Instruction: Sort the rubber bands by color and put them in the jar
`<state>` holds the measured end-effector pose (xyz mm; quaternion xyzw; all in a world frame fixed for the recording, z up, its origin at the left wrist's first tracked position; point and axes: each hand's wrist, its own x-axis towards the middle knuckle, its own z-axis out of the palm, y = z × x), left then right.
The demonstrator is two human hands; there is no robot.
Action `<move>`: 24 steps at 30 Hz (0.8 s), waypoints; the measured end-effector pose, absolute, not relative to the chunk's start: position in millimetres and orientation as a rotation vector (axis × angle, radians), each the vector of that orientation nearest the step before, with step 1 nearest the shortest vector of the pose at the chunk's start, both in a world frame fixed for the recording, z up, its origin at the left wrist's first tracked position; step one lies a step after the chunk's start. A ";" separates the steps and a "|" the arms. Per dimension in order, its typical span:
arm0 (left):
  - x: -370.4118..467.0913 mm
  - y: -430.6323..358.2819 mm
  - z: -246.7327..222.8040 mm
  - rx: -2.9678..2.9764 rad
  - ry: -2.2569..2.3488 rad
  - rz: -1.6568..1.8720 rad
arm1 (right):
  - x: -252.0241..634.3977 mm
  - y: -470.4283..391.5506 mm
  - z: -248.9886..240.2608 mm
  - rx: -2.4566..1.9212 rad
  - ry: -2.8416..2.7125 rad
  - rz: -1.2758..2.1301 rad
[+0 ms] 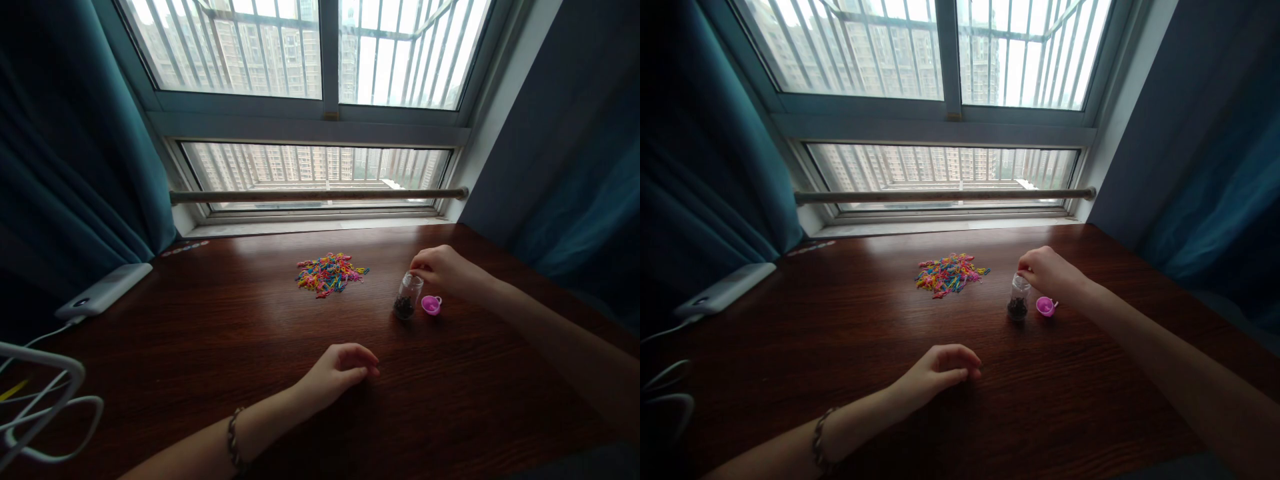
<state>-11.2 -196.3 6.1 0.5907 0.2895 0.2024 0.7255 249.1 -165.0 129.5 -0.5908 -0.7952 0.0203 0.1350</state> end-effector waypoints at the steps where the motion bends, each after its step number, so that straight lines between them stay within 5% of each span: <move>1: -11.1 -196.3 5.8 1.300 0.637 0.446 | 248.9 -166.3 129.5 -1.707 -2.281 0.027; 24: -9.4 -194.1 1.7 1.283 0.648 0.448 | 244.7 -184.0 109.2 -1.605 -2.188 -0.104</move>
